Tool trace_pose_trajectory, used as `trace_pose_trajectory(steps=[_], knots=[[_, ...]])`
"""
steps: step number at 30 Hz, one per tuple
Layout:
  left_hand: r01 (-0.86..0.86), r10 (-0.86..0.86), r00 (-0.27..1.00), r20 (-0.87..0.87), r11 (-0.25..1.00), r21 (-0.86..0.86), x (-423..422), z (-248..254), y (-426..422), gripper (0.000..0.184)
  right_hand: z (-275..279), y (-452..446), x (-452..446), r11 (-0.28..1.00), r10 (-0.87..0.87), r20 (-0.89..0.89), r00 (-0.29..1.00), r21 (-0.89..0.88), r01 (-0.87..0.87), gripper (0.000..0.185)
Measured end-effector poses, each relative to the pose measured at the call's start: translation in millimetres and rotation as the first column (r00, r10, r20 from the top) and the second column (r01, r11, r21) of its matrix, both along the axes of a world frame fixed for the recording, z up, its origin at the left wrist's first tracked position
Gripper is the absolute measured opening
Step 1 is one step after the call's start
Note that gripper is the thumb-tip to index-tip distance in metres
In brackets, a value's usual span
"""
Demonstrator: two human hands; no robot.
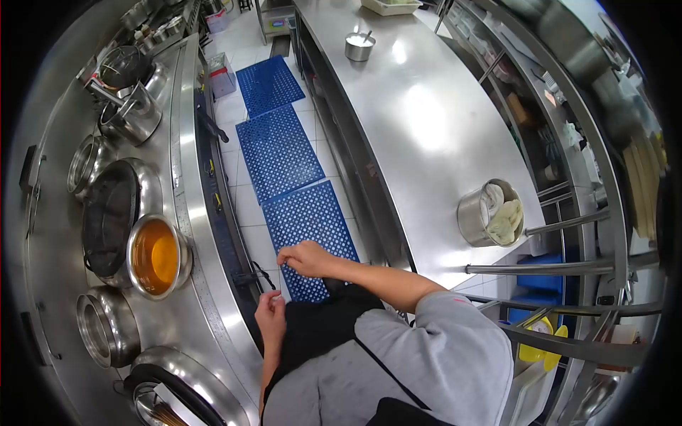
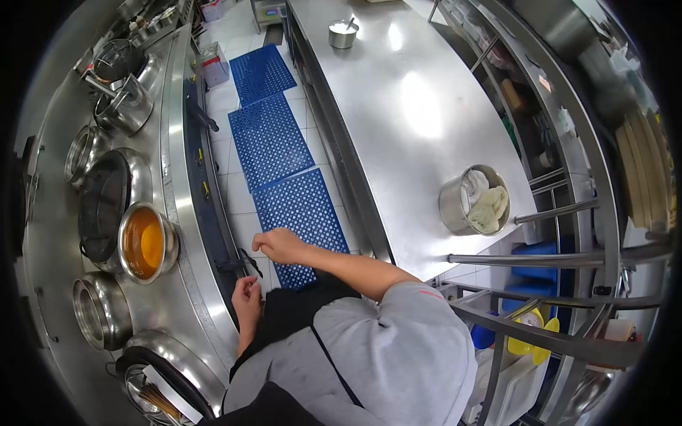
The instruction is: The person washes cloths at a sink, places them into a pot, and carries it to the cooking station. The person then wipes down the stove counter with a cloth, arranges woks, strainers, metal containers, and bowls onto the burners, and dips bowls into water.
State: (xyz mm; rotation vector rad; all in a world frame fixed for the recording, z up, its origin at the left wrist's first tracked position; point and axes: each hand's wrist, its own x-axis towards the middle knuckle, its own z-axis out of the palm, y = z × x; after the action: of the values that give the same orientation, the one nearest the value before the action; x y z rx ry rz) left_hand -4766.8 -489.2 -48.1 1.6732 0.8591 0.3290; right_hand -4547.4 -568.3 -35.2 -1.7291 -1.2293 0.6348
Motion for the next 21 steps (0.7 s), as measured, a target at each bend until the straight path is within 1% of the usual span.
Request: trace_pose_trajectory(steps=[1,3,5,6,7,8,9,10,11,12,15,17,19,20,21], knots=[[0.031,-0.031,1.000,0.001,0.999,-0.021,10,9,-1,0.016,-6,2,6,0.999,-0.030,-0.017,0.999,0.008,0.031,0.019],[0.151,-0.152,0.988,0.020,0.987,0.049,18,-3,14,0.018,-18,-4,16,0.998,-0.067,-0.051,0.996,0.015,0.068,0.020],[0.153,-0.167,0.984,0.067,0.972,0.177,24,-24,32,0.022,-28,-18,24,0.978,-0.144,-0.082,0.986,-0.162,0.130,0.021],[0.109,-0.120,0.986,0.116,0.989,0.100,30,-20,39,0.025,-36,-28,26,0.974,-0.152,-0.031,0.988,-0.175,0.145,0.022],[0.032,-0.037,0.987,0.154,0.999,0.033,31,-13,49,0.029,-29,-30,28,0.945,-0.182,-0.070,0.981,-0.289,0.155,0.027],[0.009,-0.010,0.993,0.119,1.000,0.010,27,-10,64,0.029,-20,-33,30,0.903,-0.214,-0.100,0.972,-0.401,0.157,0.035],[-0.010,0.011,0.994,0.105,1.000,-0.010,26,-11,82,0.030,-22,-33,33,0.827,-0.263,-0.035,0.964,-0.523,0.207,0.045],[-0.070,0.073,0.992,0.102,0.997,-0.032,22,-13,100,0.031,-32,-35,38,0.836,-0.256,-0.028,0.966,-0.509,0.207,0.050],[-0.108,0.114,0.987,0.112,0.992,-0.063,20,-15,113,0.032,-48,-37,44,0.830,-0.261,0.001,0.965,-0.511,0.224,0.048],[-0.187,0.198,0.972,0.129,0.978,-0.091,19,-10,127,0.032,-58,-35,49,0.820,-0.296,0.041,0.954,-0.502,0.275,0.038],[-0.368,0.406,0.892,0.198,0.908,-0.200,2,-3,157,0.030,-45,8,53,0.828,-0.294,0.020,0.956,-0.493,0.266,0.033],[-0.426,0.486,0.851,0.200,0.861,-0.278,-14,0,172,0.027,-39,54,59,0.869,-0.205,-0.005,0.979,-0.461,0.180,0.032],[-0.489,0.541,0.825,0.164,0.828,-0.273,-29,9,181,0.024,-44,100,68,0.899,-0.130,-0.057,0.990,-0.427,0.094,0.032],[-0.522,0.569,0.810,0.143,0.810,-0.269,-38,11,183,0.022,-48,126,72,0.919,-0.076,-0.149,0.986,-0.394,0.011,0.031],[-0.602,0.667,0.734,0.126,0.726,-0.333,-47,10,186,0.021,-51,155,74,0.932,-0.017,-0.240,0.971,-0.354,-0.071,0.030]])
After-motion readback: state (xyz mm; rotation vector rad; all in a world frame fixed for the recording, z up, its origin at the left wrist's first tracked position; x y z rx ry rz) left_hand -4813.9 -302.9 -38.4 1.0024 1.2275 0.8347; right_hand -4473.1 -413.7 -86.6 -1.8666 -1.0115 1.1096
